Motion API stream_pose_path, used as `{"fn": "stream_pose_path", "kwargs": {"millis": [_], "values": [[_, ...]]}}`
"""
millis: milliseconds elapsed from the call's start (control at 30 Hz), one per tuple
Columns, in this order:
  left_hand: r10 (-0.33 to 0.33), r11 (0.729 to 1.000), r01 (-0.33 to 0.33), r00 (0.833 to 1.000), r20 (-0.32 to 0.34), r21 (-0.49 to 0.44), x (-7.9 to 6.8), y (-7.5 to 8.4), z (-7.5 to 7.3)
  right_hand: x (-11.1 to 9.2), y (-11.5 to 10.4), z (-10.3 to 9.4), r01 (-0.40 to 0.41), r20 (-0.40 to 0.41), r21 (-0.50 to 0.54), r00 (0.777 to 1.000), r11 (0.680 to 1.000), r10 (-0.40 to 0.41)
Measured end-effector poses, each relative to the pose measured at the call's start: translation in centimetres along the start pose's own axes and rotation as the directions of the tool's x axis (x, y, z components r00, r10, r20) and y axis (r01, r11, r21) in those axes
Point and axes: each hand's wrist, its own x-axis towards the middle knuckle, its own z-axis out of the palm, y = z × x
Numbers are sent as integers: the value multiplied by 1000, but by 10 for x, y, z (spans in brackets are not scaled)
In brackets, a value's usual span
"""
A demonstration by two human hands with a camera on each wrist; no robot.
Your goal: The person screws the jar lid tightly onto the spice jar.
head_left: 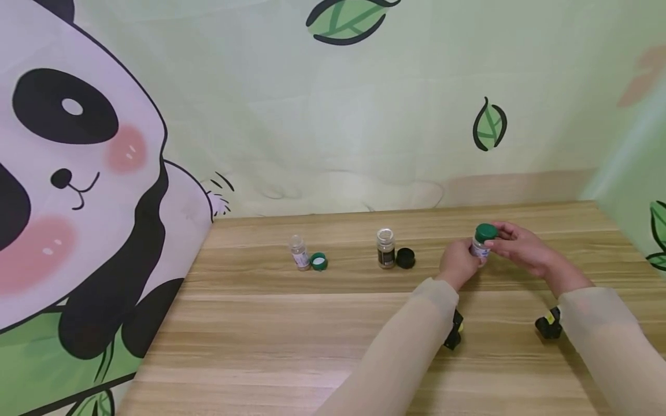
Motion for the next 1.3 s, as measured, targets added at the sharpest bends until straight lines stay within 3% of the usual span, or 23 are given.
{"fn": "stream_pose_path", "kwargs": {"millis": [133, 233, 533, 1300], "values": [[-3, 1000, 3, 1000, 3, 3, 0, 0, 1, -2, 3, -6, 36, 63, 114, 997, 993, -43], [-10, 1000, 10, 1000, 3, 5, 1, 0, 2, 0, 5, -9, 59, 94, 141, 993, 988, -73], [-2, 999, 2, 1000, -4, 34, -4, 0, 0, 0, 5, -7, 65, 112, 143, 990, 988, -82], [3, 997, -2, 1000, -10, 71, -3, -6, 7, -2, 7, 0, -17, 19, 23, 1000, 1000, 17]]}}
